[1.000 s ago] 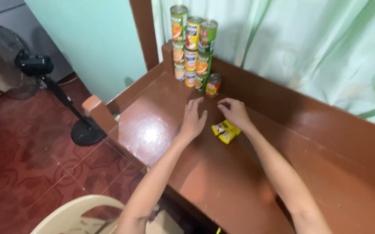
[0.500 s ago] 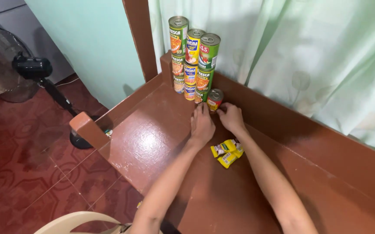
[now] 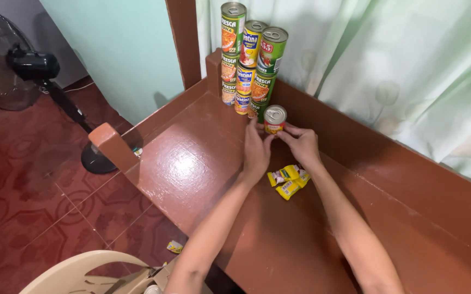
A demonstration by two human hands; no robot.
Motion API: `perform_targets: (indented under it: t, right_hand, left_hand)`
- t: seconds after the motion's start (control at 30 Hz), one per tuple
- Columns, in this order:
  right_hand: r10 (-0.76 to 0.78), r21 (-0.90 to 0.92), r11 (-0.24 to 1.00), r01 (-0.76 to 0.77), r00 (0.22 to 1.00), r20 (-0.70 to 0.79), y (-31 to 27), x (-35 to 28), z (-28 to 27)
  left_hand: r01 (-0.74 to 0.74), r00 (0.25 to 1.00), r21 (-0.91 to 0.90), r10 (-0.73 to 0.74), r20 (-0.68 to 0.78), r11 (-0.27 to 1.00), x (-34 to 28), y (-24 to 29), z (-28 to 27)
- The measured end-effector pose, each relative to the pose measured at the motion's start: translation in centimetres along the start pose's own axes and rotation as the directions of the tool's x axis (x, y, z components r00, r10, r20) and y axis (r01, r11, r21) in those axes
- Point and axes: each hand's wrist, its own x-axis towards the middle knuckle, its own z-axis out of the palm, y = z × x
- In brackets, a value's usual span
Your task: Organizing canned goods and snack packages by moving them between cardboard boxes and onto a wooden shelf.
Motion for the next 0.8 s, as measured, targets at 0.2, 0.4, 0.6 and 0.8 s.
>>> perform_targets:
  t: [0.2,0.4,0.6,0.8]
  right_hand:
    - [-0.129,0.197,0.974,0.111,0.989,0.079,-2.7,-3.4,0.8]
    - [-0.122,0.125,0.987,0.101,0.977,0.176,-7.2,-8.0,4.4]
    - [-0.174,0.164,0.980,0.114,0.891,0.419,-12.2,-13.0,9.2]
    - [-0.202,0.207,0.976,0.068,0.642,0.740,-16.8,-18.7,13.7]
  left_hand:
    - [-0.150,0.987,-0.038,0.152,0.048,0.988,-1.1,3.1,-7.8]
    - [-0.198,0.980,-0.010,0.198,-0.008,0.980,-3.6,5.9,-16.3]
    - [0.229,0.973,-0.336,-0.206,0.104,0.913,-9.4,5.6,-25.4]
    - [0.247,0.964,-0.373,-0.265,0.003,0.894,-18.2,4.7,-33.0]
